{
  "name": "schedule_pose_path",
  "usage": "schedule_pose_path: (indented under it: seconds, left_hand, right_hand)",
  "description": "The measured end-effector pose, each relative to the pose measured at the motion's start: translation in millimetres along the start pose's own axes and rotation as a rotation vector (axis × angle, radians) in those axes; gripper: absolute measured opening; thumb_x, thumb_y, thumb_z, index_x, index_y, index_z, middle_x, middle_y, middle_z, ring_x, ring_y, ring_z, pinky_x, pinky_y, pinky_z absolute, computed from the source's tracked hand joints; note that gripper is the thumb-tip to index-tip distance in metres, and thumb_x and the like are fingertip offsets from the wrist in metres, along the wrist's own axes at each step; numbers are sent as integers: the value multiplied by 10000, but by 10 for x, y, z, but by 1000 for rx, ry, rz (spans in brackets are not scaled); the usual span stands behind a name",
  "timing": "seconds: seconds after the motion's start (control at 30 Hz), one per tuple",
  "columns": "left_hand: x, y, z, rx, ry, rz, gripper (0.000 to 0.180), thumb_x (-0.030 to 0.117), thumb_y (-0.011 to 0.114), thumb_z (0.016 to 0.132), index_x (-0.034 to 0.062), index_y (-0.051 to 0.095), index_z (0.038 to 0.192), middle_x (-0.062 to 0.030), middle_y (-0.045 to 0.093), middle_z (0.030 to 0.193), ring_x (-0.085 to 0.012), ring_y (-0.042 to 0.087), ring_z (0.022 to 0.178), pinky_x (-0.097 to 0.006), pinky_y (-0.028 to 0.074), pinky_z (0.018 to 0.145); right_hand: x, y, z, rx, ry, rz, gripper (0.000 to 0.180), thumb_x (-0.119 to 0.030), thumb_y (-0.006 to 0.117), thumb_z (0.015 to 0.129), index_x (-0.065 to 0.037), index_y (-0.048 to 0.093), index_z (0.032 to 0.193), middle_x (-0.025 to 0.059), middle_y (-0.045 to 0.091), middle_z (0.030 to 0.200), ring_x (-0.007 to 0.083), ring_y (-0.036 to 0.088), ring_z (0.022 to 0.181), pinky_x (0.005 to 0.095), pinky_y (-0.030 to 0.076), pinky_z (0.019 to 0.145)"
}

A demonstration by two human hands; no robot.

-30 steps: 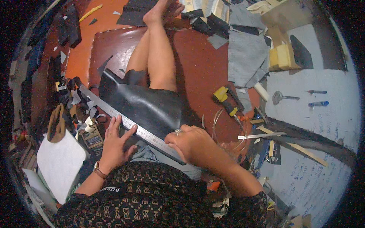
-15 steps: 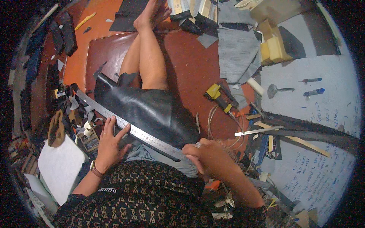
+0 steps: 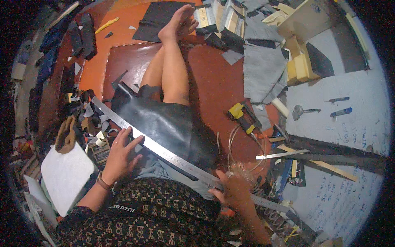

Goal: The person measures a black leather sheet with a metal ruler and marks it with a pen. Then the person uses scissors to cut the leather along the marked line, producing a shaped piece.

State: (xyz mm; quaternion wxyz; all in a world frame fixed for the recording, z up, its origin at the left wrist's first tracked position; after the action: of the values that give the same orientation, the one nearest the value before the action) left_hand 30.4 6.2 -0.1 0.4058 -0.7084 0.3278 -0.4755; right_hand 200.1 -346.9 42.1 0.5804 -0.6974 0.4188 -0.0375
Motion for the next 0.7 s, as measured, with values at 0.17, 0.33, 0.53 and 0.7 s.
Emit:
schedule_pose_path:
  seconds: [0.17,0.33,0.53,0.7]
  left_hand:
    - [-183,-300,132,359,-87,-198,637,106,828,826,82,577,1411,-220,483,1489,-433,551,1285,-470,474,1094]
    - [-184,-347,269,628,-125,-347,387,80,796,843,29,660,1201,-170,630,1273,-380,642,1098,-460,530,998]
    - [377,134,321,161,367,-208,407,260,794,887,104,695,1250,-114,627,1363,-377,535,1349,-521,433,1117]
    - [618,247,442,96,419,-172,381,329,781,885,141,731,1213,-61,641,1265,-286,574,1199,-457,460,1019]
  right_hand:
    - [69,53,-25,-24,47,64,451,-347,829,801,-146,736,1194,126,725,853,347,708,865,466,542,776]
    - [156,-221,-5,143,24,275,391,-292,852,777,-70,760,1086,125,740,873,310,712,793,410,537,714]
    - [385,-314,-101,403,71,326,355,-152,832,760,6,735,1063,137,727,891,283,709,784,373,540,712]
    - [413,-317,-205,454,229,362,279,-76,735,824,38,709,1077,61,666,809,127,610,705,286,488,664]
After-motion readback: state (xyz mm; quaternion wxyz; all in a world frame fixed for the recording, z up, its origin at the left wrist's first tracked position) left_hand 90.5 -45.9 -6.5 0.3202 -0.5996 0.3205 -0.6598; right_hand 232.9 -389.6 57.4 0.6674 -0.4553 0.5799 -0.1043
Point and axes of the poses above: each hand's wrist, its own z-axis towards the middle knuckle, its own y-axis out of the palm, x = y × z, the point moved 3 cm from there along z, towards the middle knuckle
